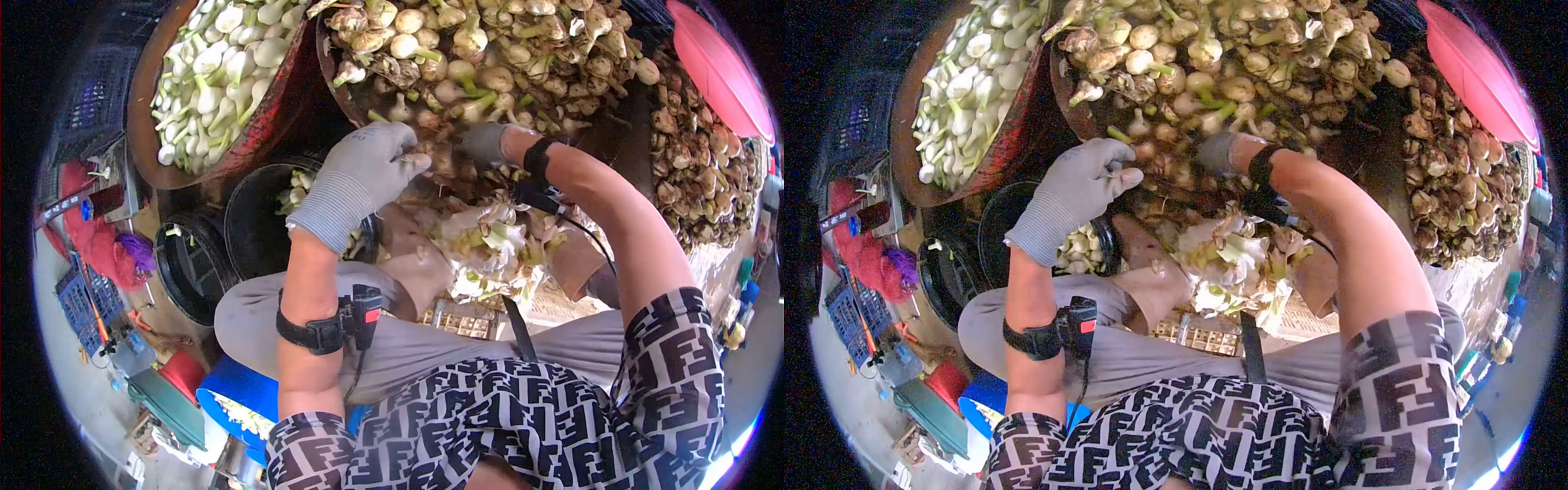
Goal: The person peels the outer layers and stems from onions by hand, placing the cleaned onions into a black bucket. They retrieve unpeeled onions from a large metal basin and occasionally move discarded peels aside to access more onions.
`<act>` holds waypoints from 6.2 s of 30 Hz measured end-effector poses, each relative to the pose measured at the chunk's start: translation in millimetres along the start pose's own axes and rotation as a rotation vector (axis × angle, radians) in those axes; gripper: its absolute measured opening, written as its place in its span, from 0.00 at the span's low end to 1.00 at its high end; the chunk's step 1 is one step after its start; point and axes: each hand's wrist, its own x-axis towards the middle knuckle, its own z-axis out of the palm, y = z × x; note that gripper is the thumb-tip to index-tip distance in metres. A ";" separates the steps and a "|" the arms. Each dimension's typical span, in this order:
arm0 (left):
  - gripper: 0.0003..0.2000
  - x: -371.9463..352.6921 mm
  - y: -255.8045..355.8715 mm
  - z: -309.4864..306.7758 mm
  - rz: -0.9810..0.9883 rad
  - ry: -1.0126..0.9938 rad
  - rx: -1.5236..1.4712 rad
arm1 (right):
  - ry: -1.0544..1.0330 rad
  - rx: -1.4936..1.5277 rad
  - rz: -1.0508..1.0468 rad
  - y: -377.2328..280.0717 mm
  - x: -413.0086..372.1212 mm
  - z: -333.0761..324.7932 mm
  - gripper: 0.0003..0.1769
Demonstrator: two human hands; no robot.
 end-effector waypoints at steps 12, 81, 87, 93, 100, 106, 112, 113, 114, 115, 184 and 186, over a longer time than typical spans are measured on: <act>0.27 12.3 -6.4 33.0 0.059 0.163 -0.108 | 0.126 0.425 0.382 -19.0 -64.9 -71.4 0.11; 0.09 4.0 10.0 51.0 0.212 0.325 -0.366 | 0.890 0.949 0.440 -126.9 -105.5 -85.8 0.02; 0.10 2.0 5.8 43.3 0.340 0.180 -1.230 | 0.907 1.563 0.340 -95.1 -136.1 -64.3 0.17; 0.12 -6.1 6.1 13.2 0.244 0.312 -1.715 | 0.393 1.277 0.464 -125.4 -164.4 -32.5 0.13; 0.23 -57.5 -15.6 -61.1 -0.379 -0.261 -0.105 | -0.137 0.668 0.531 -142.9 -164.2 -90.5 0.19; 0.23 -36.9 -19.6 -40.5 -0.231 0.035 -0.106 | 0.121 0.559 0.378 -47.5 -92.2 -76.7 0.20; 0.24 -22.9 -21.8 -30.5 -0.153 -0.021 -0.127 | -0.128 0.328 -0.063 75.0 -29.0 105.4 0.19; 0.24 -21.8 -22.8 -28.8 -0.144 -0.028 -0.107 | -0.235 0.348 0.038 67.4 -29.4 91.5 0.18; 0.25 -20.1 -21.3 -30.2 -0.186 -0.055 -0.098 | -0.342 0.356 0.142 58.7 -29.9 75.6 0.16; 0.25 -18.9 -21.1 -29.0 -0.181 -0.048 -0.073 | -0.446 0.353 0.244 53.4 -30.3 64.7 0.15; 0.14 1.9 7.4 58.7 -0.434 0.233 -1.369 | 0.814 1.300 0.168 -138.9 -95.2 -79.8 0.11; 0.14 8.1 -4.9 62.2 -0.144 0.490 -0.790 | 0.829 1.199 0.204 -138.5 -95.2 -83.0 0.11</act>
